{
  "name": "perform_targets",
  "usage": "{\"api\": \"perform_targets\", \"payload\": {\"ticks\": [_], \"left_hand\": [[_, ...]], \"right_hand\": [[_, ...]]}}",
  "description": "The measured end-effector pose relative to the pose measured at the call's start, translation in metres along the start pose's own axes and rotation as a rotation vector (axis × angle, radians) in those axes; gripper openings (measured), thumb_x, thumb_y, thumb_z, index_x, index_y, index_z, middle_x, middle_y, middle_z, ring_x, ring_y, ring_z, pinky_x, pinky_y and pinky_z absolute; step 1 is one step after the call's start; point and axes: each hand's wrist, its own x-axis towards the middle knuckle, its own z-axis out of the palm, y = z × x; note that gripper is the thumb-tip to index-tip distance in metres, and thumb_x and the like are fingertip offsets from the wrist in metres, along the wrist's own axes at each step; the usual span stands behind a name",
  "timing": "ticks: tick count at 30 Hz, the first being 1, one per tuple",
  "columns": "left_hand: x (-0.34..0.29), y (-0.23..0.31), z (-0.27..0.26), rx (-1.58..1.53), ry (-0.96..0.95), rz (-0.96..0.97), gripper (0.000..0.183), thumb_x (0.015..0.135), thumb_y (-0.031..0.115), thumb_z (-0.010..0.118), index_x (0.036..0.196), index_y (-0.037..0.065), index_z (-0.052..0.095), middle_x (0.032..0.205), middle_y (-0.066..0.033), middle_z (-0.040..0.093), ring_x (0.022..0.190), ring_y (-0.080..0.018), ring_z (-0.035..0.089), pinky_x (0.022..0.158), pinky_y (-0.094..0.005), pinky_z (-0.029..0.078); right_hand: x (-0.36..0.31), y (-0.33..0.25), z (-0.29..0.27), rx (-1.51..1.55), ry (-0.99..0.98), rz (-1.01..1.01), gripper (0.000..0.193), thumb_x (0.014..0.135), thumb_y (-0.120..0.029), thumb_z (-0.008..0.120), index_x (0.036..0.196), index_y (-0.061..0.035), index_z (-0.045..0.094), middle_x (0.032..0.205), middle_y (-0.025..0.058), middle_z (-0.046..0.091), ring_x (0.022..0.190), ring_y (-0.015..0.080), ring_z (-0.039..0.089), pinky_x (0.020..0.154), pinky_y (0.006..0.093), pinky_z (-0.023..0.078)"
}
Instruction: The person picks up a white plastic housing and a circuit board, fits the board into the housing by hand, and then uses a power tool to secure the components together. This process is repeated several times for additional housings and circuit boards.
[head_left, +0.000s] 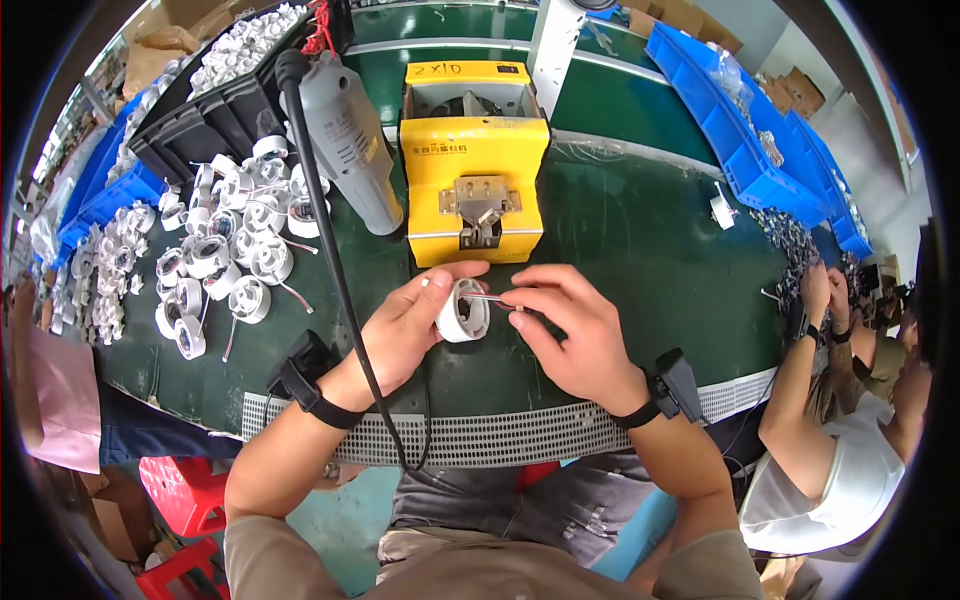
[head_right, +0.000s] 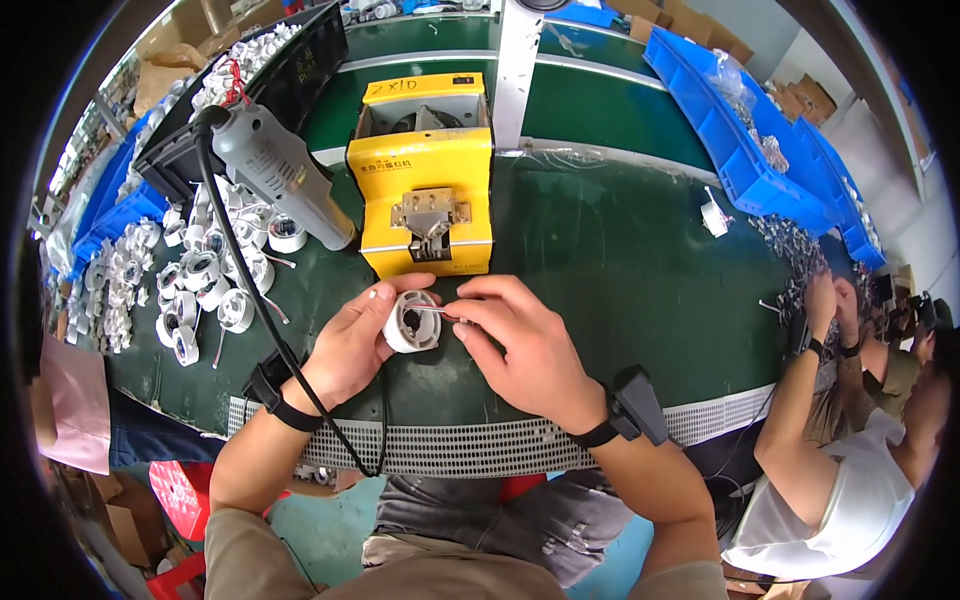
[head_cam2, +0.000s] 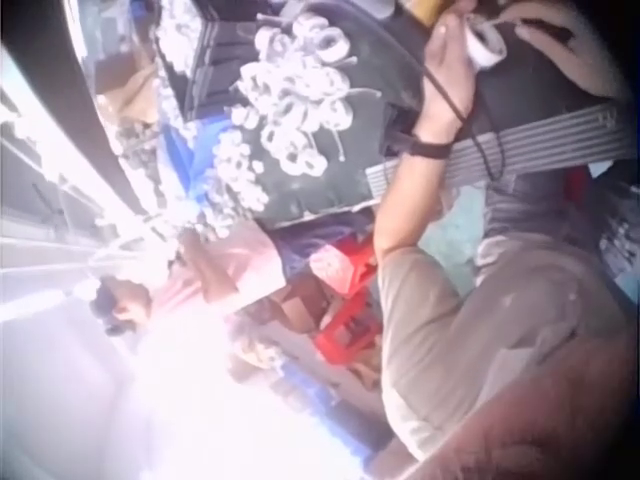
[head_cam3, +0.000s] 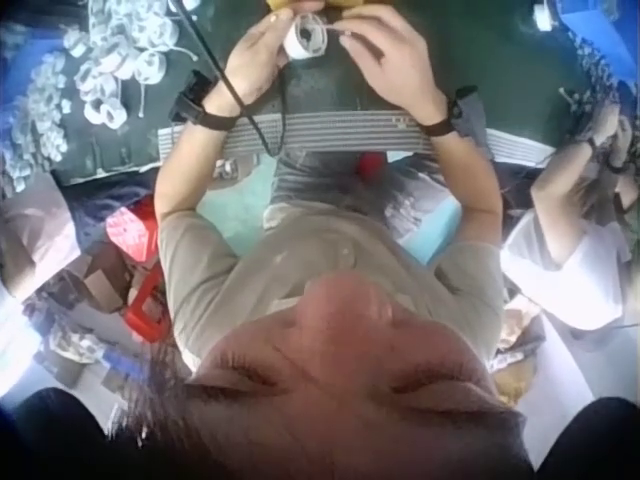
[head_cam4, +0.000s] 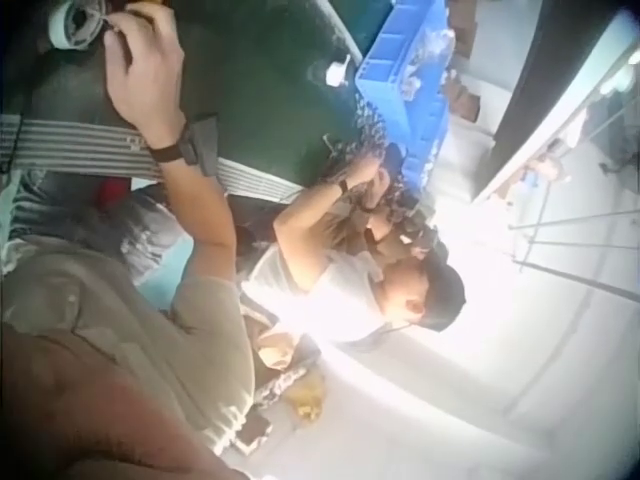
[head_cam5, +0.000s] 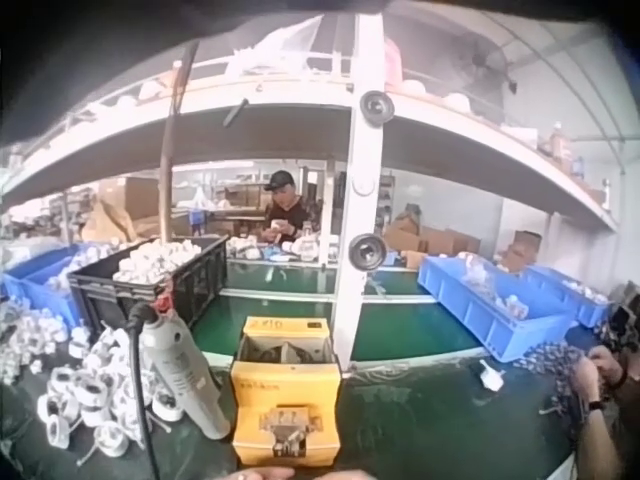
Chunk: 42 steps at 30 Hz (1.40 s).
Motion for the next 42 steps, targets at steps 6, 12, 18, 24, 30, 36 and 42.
{"api": "perform_targets", "payload": {"ticks": [6,12,18,24,30,36,42], "left_hand": [[0.001,-0.005,-0.001,0.108,-0.089,0.098,0.045,0.102,0.028,0.043,0.139,0.002,0.040,0.126,-0.0080,0.056,0.114,-0.0156,0.055,0.098,-0.0305,0.044],[-0.001,-0.004,0.004,0.083,-0.141,0.115,0.046,0.102,0.022,0.044,0.143,0.004,0.036,0.141,-0.0085,0.045,0.123,-0.0168,0.049,0.103,-0.0320,0.040],[-0.006,-0.004,0.013,-0.041,-0.167,0.080,0.046,0.102,0.017,0.042,0.146,0.004,0.031,0.145,-0.0098,0.040,0.127,-0.0189,0.046,0.106,-0.0336,0.037],[-0.010,-0.002,0.021,-0.167,-0.222,0.138,0.051,0.102,0.020,0.040,0.148,0.004,0.025,0.149,-0.0121,0.032,0.133,-0.0215,0.038,0.111,-0.0364,0.029],[-0.010,-0.004,0.020,0.167,-0.128,0.149,0.054,0.098,0.015,0.050,0.146,0.002,0.029,0.136,-0.0129,0.046,0.120,-0.0177,0.049,0.101,-0.0320,0.040],[-0.009,-0.004,0.019,0.292,0.050,0.120,0.042,0.092,0.004,0.053,0.133,-0.002,0.046,0.103,-0.0116,0.065,0.082,-0.0119,0.064,0.074,-0.0250,0.053],[-0.005,-0.014,0.008,0.276,0.111,0.098,0.038,0.093,0.002,0.050,0.130,-0.004,0.048,0.105,-0.0125,0.064,0.091,-0.0151,0.064,0.078,-0.0274,0.055]], "right_hand": [[-0.001,-0.005,0.001,0.821,-0.143,0.591,0.020,0.096,-0.009,0.054,0.111,0.0029,0.062,0.084,0.0058,0.066,0.067,0.0097,0.063,0.059,0.0219,0.051],[-0.002,-0.007,0.010,0.773,-0.120,0.484,0.021,0.093,-0.006,0.059,0.111,0.0025,0.062,0.091,0.0067,0.065,0.073,0.0129,0.066,0.066,0.0244,0.054],[-0.008,-0.009,0.014,0.530,-0.052,0.449,0.021,0.085,-0.001,0.069,0.104,0.0035,0.062,0.102,0.0095,0.058,0.081,0.0137,0.064,0.068,0.0243,0.053],[-0.008,-0.007,0.028,0.402,0.149,0.218,0.036,0.083,-0.001,0.070,0.115,0.0017,0.054,0.107,0.0088,0.061,0.095,0.0138,0.061,0.082,0.0268,0.050],[-0.007,0.000,0.019,0.542,-0.003,0.344,0.032,0.084,0.003,0.067,0.114,0.0026,0.057,0.107,0.0096,0.061,0.096,0.0152,0.062,0.084,0.0286,0.051],[0.019,-0.006,0.014,0.052,0.059,0.087,0.009,0.087,-0.004,0.064,0.090,0.0019,0.070,0.088,0.0134,0.068,0.083,0.0222,0.066,0.074,0.0304,0.051],[0.084,-0.027,0.043,0.101,0.146,0.015,0.057,0.079,-0.014,0.075,0.128,0.0015,0.050,0.118,0.0184,0.062,0.107,0.0226,0.062,0.092,0.0336,0.049]]}}
